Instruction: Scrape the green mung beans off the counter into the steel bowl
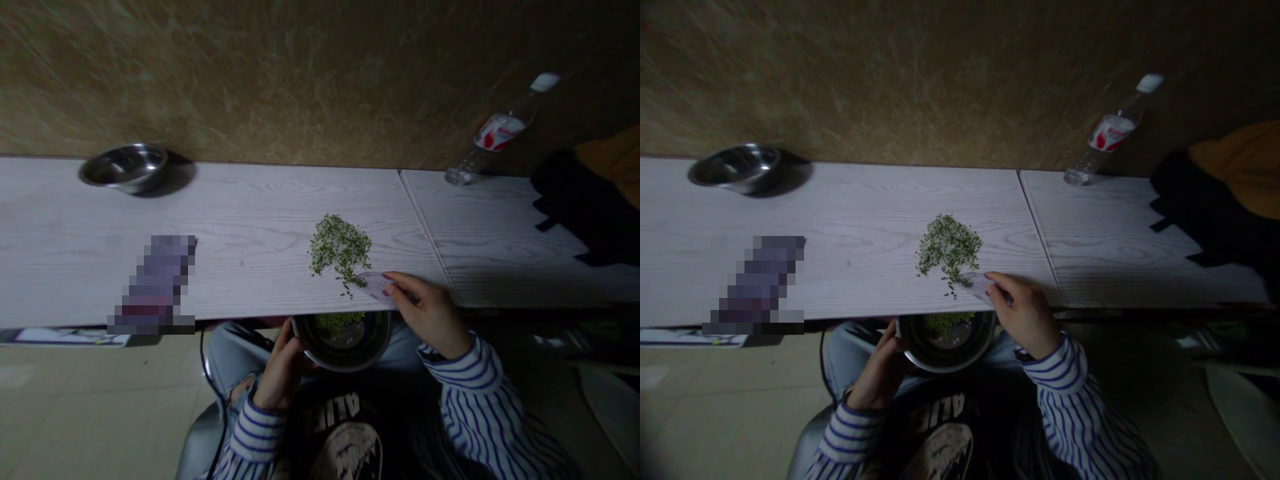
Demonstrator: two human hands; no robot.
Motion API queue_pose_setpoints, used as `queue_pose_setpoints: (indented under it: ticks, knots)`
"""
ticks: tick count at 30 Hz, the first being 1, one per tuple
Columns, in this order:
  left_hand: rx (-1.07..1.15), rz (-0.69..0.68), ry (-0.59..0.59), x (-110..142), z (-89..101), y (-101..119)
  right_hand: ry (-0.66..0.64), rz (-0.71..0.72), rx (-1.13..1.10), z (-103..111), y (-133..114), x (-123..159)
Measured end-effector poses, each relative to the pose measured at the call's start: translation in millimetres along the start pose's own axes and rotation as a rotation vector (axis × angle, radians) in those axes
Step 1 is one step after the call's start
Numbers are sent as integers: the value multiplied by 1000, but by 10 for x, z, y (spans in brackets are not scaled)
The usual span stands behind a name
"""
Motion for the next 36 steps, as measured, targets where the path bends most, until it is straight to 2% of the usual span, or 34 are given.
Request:
queue_pose_setpoints:
  ticks: [19,26,36]
  knots:
    - [11,-14,-25,2,7,14,-13,-17,-49,-47,-25,-16]
    - [16,-10,-29,-6,30,7,-28,11,-51,-64,-115,-45]
    - [15,-1,-36,-5,21,1,-26,4,-17,-3,-9,-22]
Point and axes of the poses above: each hand's wrist, its own x-axis away from the middle knuckle, its own z-axis out of the back of the hand, y = z × x, the point moved 5 cm from there along -x, towards the middle knuckle, and after that the axes turned 10 degrees about y, right-handed, at the moved point
